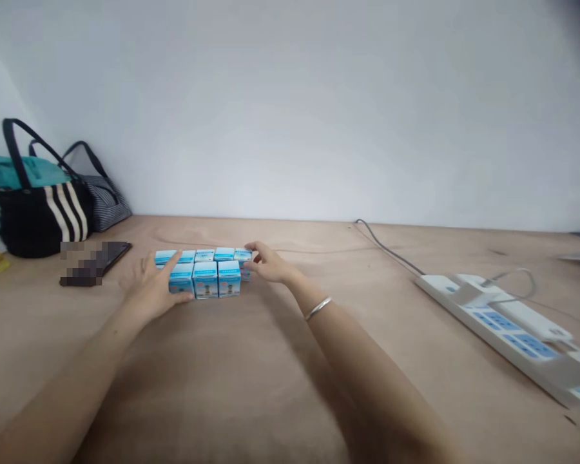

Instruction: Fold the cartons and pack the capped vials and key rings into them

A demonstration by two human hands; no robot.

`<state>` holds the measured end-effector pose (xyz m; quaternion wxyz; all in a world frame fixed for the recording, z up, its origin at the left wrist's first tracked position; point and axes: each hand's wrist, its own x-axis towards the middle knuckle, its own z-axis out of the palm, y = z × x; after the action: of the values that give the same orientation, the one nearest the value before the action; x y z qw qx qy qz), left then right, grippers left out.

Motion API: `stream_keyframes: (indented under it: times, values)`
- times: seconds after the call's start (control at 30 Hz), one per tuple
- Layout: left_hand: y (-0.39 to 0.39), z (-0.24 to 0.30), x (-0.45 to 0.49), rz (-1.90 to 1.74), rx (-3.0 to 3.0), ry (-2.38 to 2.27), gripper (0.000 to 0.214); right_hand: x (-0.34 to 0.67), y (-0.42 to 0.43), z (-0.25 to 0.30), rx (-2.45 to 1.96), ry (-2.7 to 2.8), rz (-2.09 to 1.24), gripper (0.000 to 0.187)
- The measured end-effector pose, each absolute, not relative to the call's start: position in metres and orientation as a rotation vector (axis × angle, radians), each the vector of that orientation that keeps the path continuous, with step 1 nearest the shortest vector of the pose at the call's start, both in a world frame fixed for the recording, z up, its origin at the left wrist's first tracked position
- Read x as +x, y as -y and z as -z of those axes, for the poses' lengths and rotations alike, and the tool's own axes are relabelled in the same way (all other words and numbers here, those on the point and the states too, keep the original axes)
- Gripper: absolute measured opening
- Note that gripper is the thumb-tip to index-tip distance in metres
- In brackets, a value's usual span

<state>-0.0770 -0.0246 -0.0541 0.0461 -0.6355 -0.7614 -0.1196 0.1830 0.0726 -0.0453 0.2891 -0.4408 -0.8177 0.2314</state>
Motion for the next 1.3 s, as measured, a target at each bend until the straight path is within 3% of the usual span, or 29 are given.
stream_keyframes:
  times: [0.17,0.27,0.6,0.87,1.1,1.2,1.3]
  values:
    - [0.020,0.053,-0.075,0.334,-1.925,2.360,0.098,0.159,-0.043,0.029,-1.267,2.280,-0.244,0.086]
    - [0.018,0.056,-0.074,0.387,-1.937,2.296,0.092,0.129,-0.027,0.034,-1.393,2.381,-0.071,0.098]
    - [-0.010,0.073,-0.054,0.504,-2.138,2.002,0.086,0.143,-0.034,0.057,-1.358,2.501,0.145,0.076]
    - [-0.064,0.055,0.026,0.541,-2.241,2.062,0.091,0.212,-0.089,0.055,-1.445,2.448,0.202,0.078]
    - [-0.063,0.050,0.031,0.646,-2.138,1.972,0.095,0.219,-0.097,0.050,-1.438,2.302,0.260,0.080]
    - [-0.031,0.057,0.019,0.772,-2.201,1.653,0.076,0.220,-0.069,0.050,-1.284,2.175,0.304,0.059]
    - [0.005,0.076,0.003,0.741,-2.512,1.394,0.056,0.222,-0.032,0.059,-0.956,2.471,0.123,0.039]
